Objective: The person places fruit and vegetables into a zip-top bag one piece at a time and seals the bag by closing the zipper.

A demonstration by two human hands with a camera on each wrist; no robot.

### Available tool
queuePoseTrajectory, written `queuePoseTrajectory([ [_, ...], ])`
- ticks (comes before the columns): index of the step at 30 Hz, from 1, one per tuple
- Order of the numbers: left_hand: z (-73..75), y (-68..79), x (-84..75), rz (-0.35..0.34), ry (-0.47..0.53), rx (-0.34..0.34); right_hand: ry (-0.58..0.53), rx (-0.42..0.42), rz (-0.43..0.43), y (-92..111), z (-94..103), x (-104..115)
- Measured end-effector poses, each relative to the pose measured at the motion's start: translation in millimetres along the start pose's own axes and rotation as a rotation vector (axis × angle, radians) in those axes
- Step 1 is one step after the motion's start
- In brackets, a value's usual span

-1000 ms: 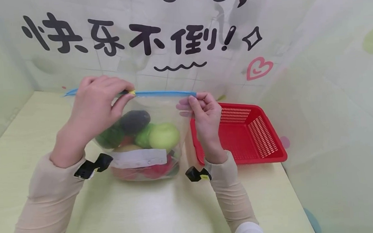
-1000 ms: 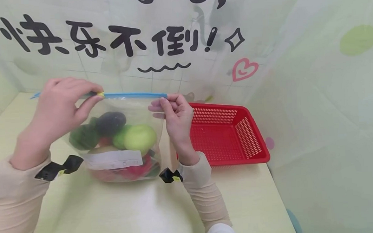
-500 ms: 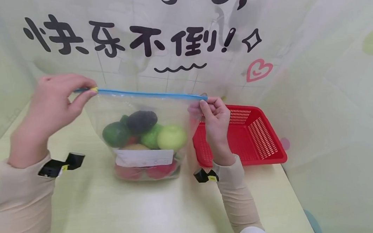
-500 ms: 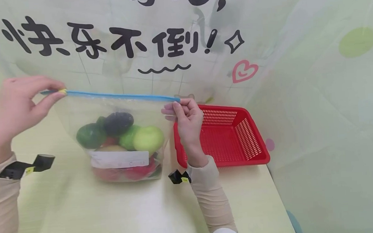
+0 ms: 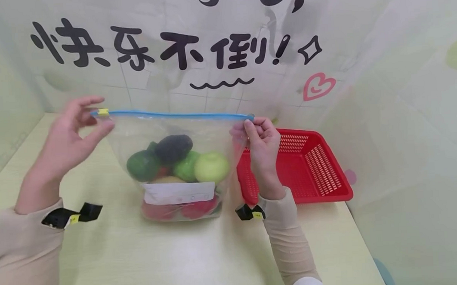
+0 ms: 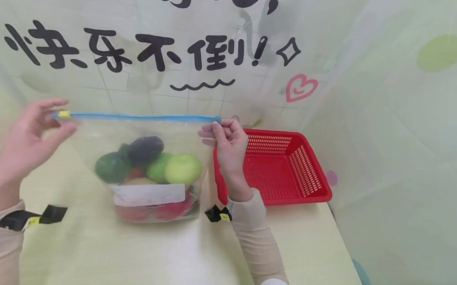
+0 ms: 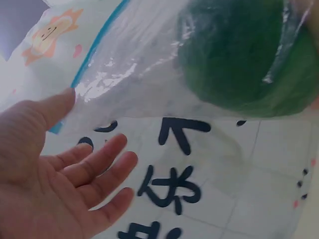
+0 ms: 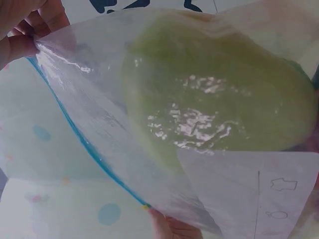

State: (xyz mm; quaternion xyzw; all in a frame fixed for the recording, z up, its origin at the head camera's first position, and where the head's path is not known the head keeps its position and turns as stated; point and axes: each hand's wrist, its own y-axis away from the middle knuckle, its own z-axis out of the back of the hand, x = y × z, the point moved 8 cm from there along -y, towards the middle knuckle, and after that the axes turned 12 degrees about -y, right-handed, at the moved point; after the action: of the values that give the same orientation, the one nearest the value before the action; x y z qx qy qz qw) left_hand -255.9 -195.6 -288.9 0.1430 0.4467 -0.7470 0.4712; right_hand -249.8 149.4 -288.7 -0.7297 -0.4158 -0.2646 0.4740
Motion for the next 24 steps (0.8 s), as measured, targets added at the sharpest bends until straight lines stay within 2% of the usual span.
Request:
queuePoseTrajectory([
  [1,-10.6,4.4,9.2,0.038,0.102,0.074,0.012,-0.012,0.0,-1,1.7,-1],
  [3,-34.4,18.6,23.2,0.114,0.21,0.243,0.019,-0.039,-0.001,-3,4.2,-2],
  [4,-47.4,26.5,25.7,0.109,0.254,0.325,0.019,-0.052,-0.002,-3,4.9,-3],
  [6,-71.2,43.9,23.4,0.055,0.291,0.446,0.002,-0.069,-0.008,-4,4.7,-5],
  [8,-91.5,58.9,17.8,0.026,0.257,0.495,-0.019,-0.073,-0.013,-4,3.2,-7],
  [10,-104.9,67.6,12.1,-0.006,0.249,0.469,-0.029,-0.062,-0.008,-4,1.1,-9],
  [14,-111.4,71.7,12.0,0.003,0.259,0.31,-0.013,-0.046,0.015,-5,1.9,-10],
  [18,-111.7,72.1,20.3,0.03,0.387,0.222,0.074,-0.01,-0.025,-3,10.3,-18],
  [21,-113.4,72.7,27.6,0.058,0.407,0.191,0.16,0.101,-0.102,7,14.7,-29],
  [24,-114.4,71.9,35.5,0.108,0.364,0.164,0.244,0.296,-0.246,26,12.1,-49],
])
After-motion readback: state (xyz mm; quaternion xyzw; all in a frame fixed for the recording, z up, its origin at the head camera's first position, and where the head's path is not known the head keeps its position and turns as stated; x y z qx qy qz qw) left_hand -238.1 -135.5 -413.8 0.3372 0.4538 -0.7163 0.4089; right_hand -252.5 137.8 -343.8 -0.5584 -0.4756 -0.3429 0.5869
